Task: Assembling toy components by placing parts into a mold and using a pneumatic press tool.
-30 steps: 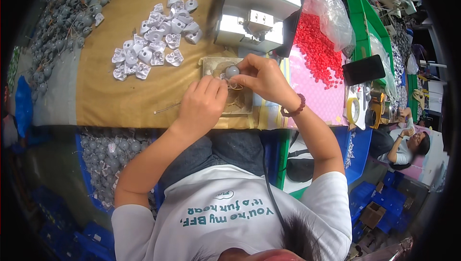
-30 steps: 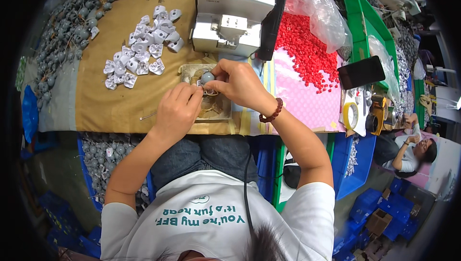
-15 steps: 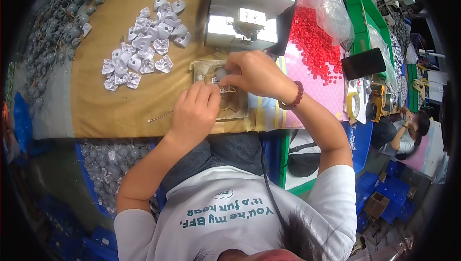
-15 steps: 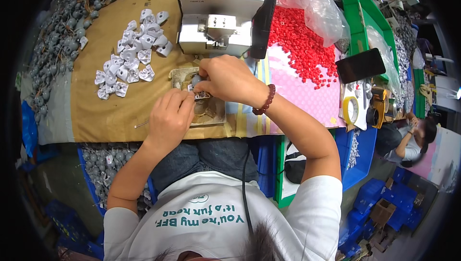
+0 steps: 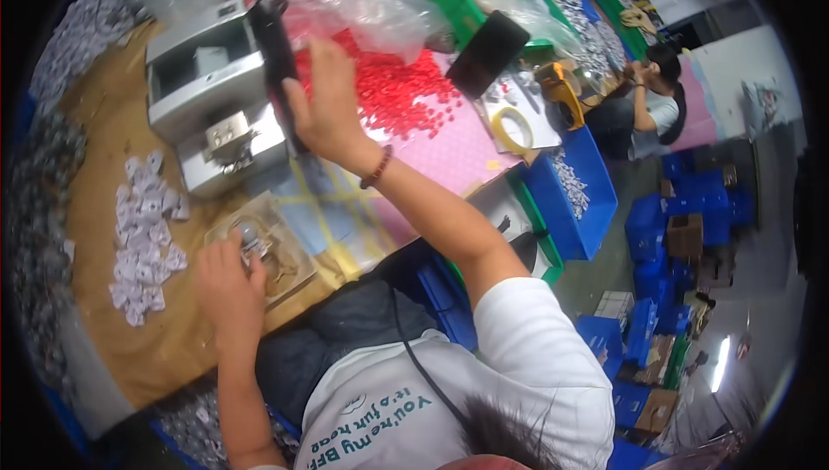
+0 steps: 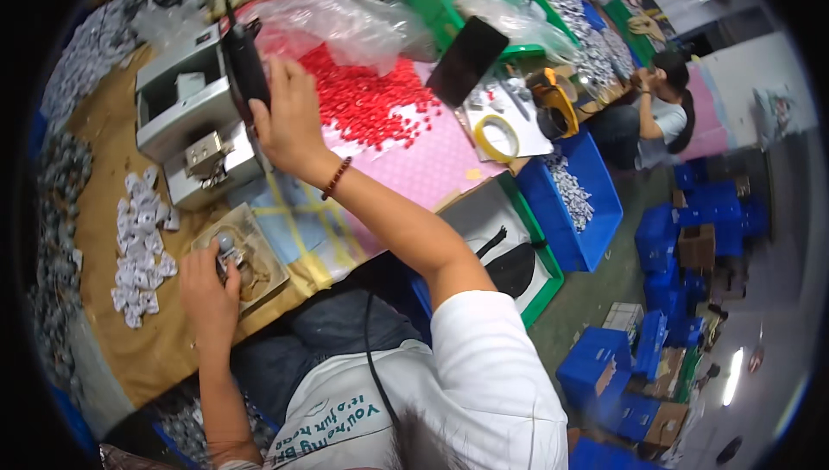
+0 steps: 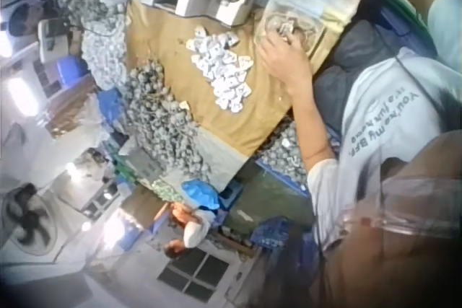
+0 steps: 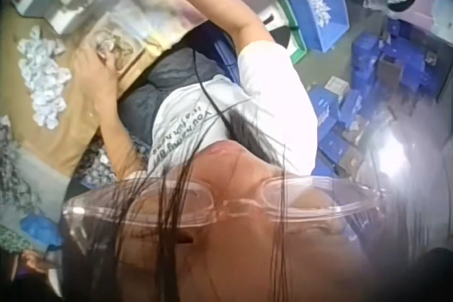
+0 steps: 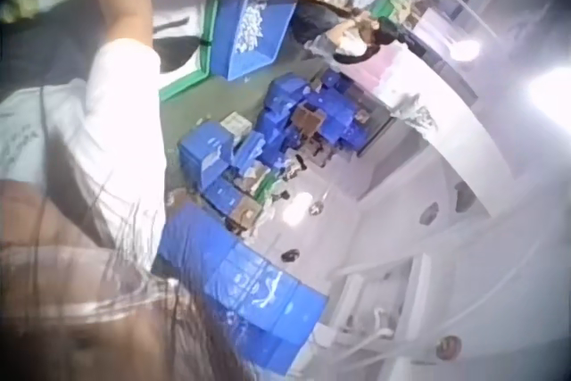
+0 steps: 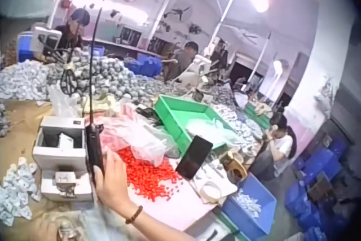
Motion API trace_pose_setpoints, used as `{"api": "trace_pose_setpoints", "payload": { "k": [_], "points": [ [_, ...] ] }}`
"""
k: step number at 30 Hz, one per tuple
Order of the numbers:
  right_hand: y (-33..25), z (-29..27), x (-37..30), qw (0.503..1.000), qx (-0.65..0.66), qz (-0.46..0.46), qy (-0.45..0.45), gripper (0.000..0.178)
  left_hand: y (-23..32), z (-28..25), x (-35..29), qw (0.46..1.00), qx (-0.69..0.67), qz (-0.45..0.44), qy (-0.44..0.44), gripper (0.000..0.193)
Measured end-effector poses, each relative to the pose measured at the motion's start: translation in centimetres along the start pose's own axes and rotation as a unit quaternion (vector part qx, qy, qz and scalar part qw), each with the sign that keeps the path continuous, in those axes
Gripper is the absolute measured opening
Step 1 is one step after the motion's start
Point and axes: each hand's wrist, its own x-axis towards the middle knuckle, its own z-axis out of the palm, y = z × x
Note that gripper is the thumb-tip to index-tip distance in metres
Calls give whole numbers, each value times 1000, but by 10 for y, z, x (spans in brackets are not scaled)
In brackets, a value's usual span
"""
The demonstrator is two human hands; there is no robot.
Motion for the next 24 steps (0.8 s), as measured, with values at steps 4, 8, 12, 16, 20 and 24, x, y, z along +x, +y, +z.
{"api": "trace_pose_setpoints", "payload": {
  "k": [4, 8, 12, 16, 20, 24],
  "points": [
    [12, 19, 0, 916, 203, 292, -185, 57, 0, 1, -3, 1000, 0, 14, 27, 36],
    [10, 31, -4, 961, 207, 183, 2, 59, -2, 1, -4, 1000, 7, -18, 5, 36],
    [-59, -15, 31, 911, 389, 100, 89, 30, -6, 3, -7, 999, -7, -43, 29, 37],
    [-93, -34, 55, 844, 530, 52, -62, 63, -1, 0, -6, 998, -7, -52, 30, 36],
    [-103, 1, 61, 853, 511, 11, -108, 32, -2, -1, -6, 997, -38, -53, 36, 35],
    [-116, 29, 56, 861, 483, 113, -110, 8, -2, 1, -6, 997, -18, -73, 15, 35]
  ]
}}
